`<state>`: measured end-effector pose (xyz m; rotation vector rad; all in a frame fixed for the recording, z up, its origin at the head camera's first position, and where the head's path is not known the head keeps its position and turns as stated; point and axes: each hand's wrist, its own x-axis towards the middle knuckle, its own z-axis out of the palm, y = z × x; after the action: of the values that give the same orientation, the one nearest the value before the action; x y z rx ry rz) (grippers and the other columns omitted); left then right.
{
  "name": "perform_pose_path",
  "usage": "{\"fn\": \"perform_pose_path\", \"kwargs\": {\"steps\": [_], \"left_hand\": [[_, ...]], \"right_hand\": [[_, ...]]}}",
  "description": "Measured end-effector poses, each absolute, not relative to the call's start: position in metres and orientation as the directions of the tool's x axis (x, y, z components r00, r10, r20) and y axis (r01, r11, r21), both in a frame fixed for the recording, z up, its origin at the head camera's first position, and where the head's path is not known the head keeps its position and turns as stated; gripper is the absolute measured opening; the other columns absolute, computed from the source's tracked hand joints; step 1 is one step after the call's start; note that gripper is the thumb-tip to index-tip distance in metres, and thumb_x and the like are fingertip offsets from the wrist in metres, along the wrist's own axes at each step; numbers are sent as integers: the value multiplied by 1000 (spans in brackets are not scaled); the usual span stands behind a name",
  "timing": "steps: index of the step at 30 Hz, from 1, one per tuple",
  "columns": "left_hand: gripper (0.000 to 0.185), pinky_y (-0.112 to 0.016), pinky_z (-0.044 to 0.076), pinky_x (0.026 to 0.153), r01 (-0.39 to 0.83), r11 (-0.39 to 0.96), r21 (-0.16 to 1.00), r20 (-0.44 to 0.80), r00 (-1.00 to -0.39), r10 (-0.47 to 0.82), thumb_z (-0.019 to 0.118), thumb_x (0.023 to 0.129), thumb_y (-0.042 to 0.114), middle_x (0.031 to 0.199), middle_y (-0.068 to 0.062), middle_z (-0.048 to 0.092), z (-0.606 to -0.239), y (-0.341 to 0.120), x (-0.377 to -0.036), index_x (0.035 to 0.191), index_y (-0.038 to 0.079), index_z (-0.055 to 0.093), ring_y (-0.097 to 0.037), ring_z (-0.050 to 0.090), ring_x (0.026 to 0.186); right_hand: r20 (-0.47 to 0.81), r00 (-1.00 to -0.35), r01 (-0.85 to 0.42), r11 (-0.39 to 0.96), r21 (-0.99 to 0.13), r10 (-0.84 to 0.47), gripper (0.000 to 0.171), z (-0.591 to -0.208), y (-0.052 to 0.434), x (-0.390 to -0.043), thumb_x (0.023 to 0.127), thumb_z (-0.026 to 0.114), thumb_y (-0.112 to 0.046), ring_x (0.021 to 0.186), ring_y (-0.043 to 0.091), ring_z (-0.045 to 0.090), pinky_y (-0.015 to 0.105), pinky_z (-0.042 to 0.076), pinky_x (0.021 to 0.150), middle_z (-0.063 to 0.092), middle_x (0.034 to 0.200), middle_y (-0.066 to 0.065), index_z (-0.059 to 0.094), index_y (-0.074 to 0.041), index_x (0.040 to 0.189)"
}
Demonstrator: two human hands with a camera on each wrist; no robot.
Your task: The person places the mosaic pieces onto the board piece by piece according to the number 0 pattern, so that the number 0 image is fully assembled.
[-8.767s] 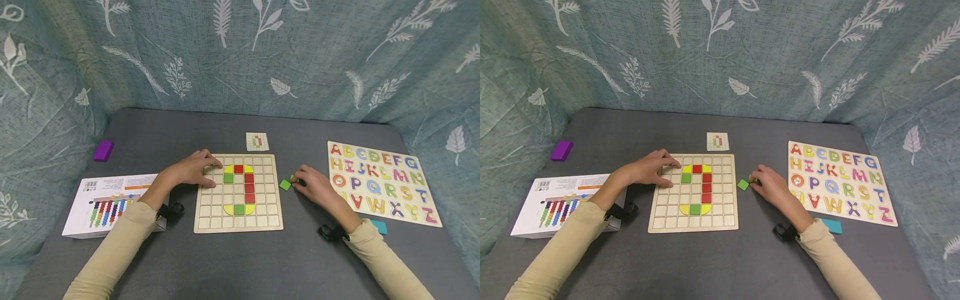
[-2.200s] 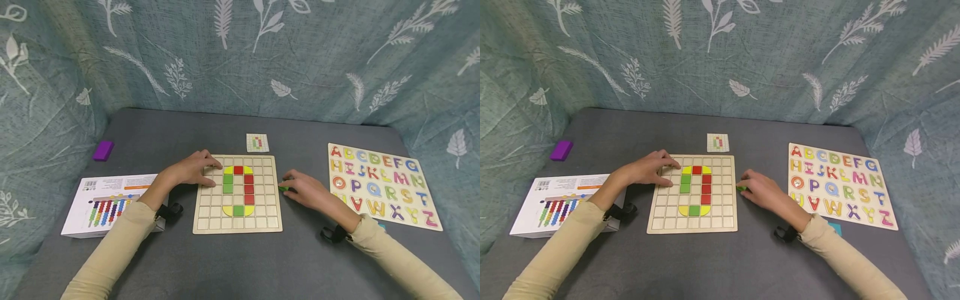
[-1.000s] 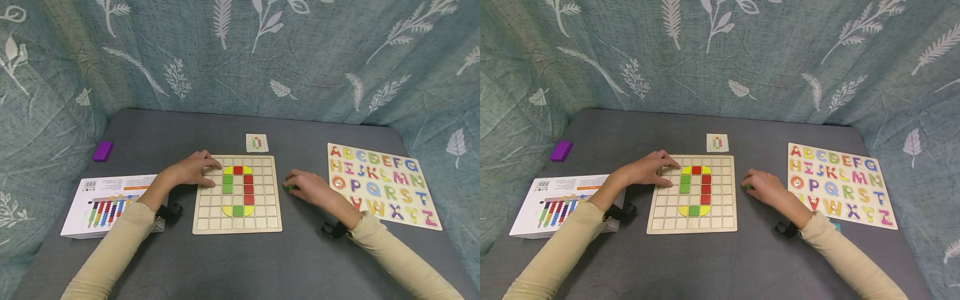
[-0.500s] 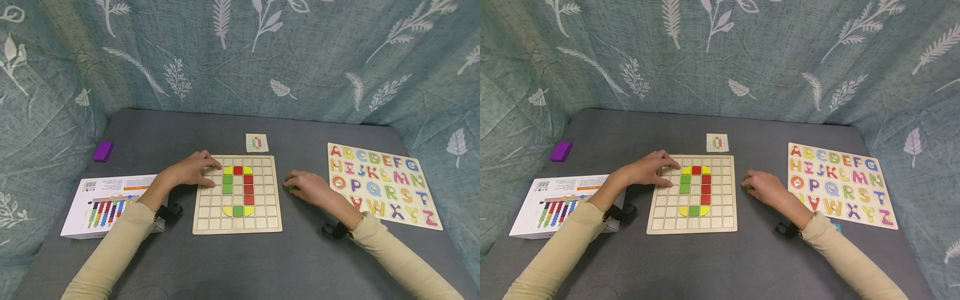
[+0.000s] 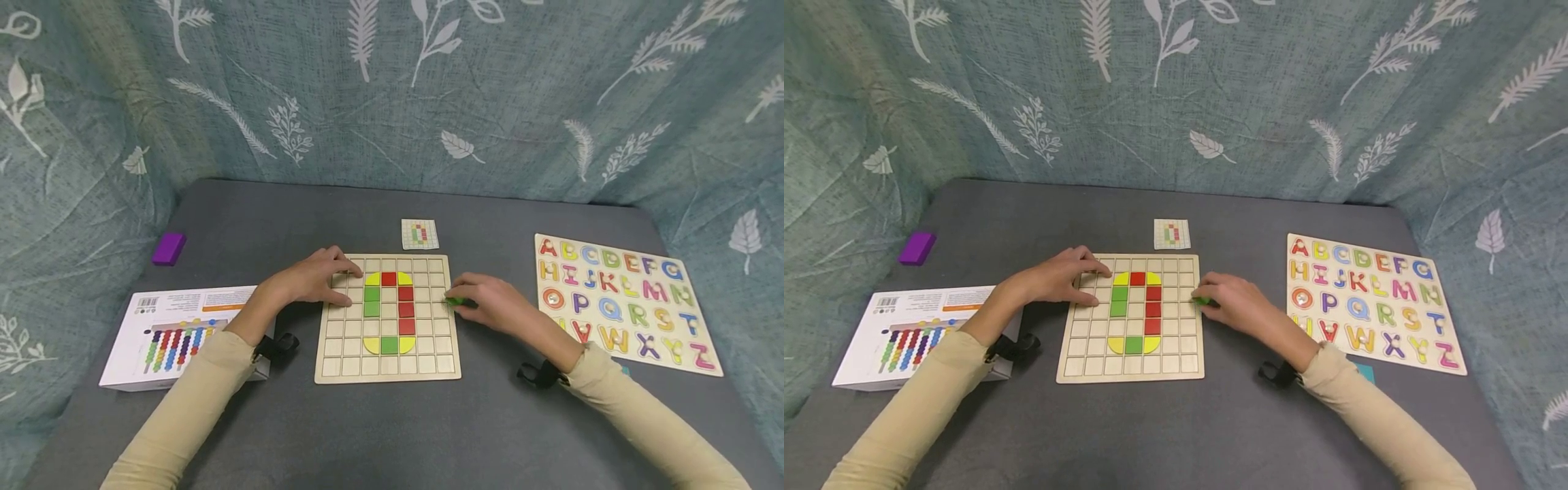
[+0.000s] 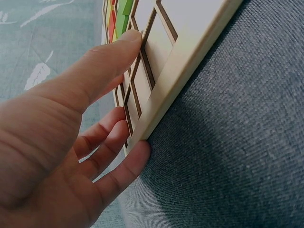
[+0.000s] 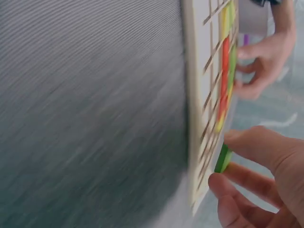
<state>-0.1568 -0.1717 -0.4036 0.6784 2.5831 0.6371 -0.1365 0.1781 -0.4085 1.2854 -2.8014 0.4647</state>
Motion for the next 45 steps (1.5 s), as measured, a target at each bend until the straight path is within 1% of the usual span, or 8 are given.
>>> {"fn": "perform_pose_path", "kwargs": {"steps": [4, 9, 13, 19, 23, 29, 37, 45], "left_hand": [[52, -38, 39, 85, 360, 774, 521, -249, -803, 541, 78, 83, 29, 117, -10, 47, -404, -171, -158, 130, 15, 61, -24, 41, 102], [52, -35, 39, 83, 358, 779, 515, -253, -805, 537, 78, 82, 30, 116, -10, 48, -405, -169, -159, 129, 15, 61, -23, 41, 102], [52, -36, 39, 83, 355, 780, 515, -255, -805, 535, 78, 82, 29, 117, -10, 48, -404, -169, -159, 129, 14, 61, -23, 41, 102], [52, -36, 39, 83, 366, 777, 512, -249, -803, 542, 78, 82, 30, 116, -10, 48, -405, -169, -159, 129, 15, 62, -22, 41, 102], [52, -36, 39, 83, 368, 776, 512, -248, -802, 544, 78, 82, 30, 116, -10, 48, -405, -169, -159, 129, 15, 62, -23, 41, 103], [52, -37, 39, 84, 361, 783, 507, -256, -804, 537, 78, 82, 30, 116, -10, 48, -405, -169, -159, 129, 15, 61, -23, 41, 103], [52, -38, 40, 85, 352, 785, 510, -264, -804, 533, 78, 82, 30, 115, -9, 48, -405, -170, -157, 129, 16, 61, -22, 41, 103], [51, -39, 40, 86, 362, 776, 516, -252, -802, 542, 78, 83, 28, 115, -9, 47, -402, -172, -156, 129, 15, 61, -23, 41, 101]], "right_hand": [[172, -598, -794, 551, -257, -783, 26, -402, 161, -134, 83, 77, -14, 90, 16, 66, 33, 53, 71, 67, 108, 4, 74, -11, 109], [171, -565, -817, 518, -253, -807, 26, -400, 147, -135, 85, 75, -14, 89, 14, 65, 31, 53, 72, 67, 109, 2, 73, -13, 110], [172, -535, -836, 489, -249, -827, 24, -401, 140, -136, 85, 74, -13, 94, 15, 66, 32, 54, 75, 68, 109, 2, 74, -13, 109], [197, -474, -870, 422, -253, -858, 23, -402, 129, -135, 83, 74, -6, 98, 18, 64, 32, 52, 83, 69, 107, 3, 75, -11, 106], [192, -476, -867, 422, -264, -858, 26, -403, 124, -134, 82, 70, -4, 96, 18, 63, 32, 51, 83, 69, 105, 2, 75, -12, 106], [191, -487, -859, 428, -281, -852, 29, -403, 118, -131, 79, 65, -3, 87, 17, 58, 28, 47, 75, 66, 103, 4, 76, -14, 103], [210, -489, -853, 413, -320, -846, 27, -405, 112, -129, 78, 64, -1, 87, 17, 56, 30, 46, 77, 65, 99, 5, 76, -12, 100], [197, -451, -870, 379, -315, -871, 26, -408, 95, -134, 80, 62, 0, 79, 14, 51, 29, 44, 79, 65, 92, 4, 75, -11, 99]]}}
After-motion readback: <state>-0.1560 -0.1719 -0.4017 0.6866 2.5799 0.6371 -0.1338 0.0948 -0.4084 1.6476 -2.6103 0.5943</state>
